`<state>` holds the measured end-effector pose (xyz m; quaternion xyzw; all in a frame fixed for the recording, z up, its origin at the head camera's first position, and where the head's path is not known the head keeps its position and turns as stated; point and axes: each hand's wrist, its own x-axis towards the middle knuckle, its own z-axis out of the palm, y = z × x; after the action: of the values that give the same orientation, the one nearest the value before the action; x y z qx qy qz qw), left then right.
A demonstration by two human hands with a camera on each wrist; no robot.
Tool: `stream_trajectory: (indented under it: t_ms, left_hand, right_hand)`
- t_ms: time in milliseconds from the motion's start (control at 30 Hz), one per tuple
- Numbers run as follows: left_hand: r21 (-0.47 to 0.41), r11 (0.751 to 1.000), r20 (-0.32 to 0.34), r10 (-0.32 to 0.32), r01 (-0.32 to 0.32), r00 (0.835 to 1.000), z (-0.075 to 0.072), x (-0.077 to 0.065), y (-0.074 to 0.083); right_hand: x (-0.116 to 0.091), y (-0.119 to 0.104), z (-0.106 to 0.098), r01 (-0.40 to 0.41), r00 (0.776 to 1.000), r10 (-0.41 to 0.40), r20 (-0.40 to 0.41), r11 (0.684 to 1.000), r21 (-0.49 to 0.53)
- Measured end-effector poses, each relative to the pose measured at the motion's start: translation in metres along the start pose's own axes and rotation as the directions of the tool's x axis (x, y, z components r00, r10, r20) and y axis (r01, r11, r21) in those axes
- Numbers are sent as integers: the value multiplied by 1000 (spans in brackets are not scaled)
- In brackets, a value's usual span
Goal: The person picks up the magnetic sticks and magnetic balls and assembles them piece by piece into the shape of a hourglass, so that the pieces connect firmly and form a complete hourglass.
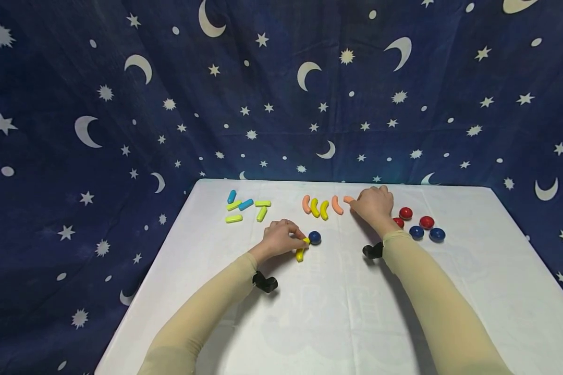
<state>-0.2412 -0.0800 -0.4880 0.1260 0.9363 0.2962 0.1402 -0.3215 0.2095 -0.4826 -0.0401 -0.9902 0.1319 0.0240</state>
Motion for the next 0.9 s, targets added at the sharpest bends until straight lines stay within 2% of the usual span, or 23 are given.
stream_trajectory:
  t_ms: [133,267,433,633,767,900]
  left_hand:
    - [-1,1000,6,-1,1,1000,0,1,1]
    - [1,1000,9,-14,14,1000,-2,1,2]
    - [12,1000,19,-26,26,999,-4,1,3]
    - [14,1000,16,-22,22,1000,-2,2,2]
    - [12,1000,19,-24,24,1000,-2,2,2]
    - [25,999,17,-26,26,1000,-2,2,3]
  right_hand:
    - [-2,0,-4,-2,999,5,-41,998,62]
    - [-7,0,-12,43,994,-30,-101,991,124]
    - [-23,-3,-17,101,993,-83,-85,967,235]
    - [-47,-2,-7,129,991,-131,-17,934,334]
    - [-63,-3,3,72,986,-126,108,911,405]
    - [-76,-4,12,21,971,-135,197,870,492]
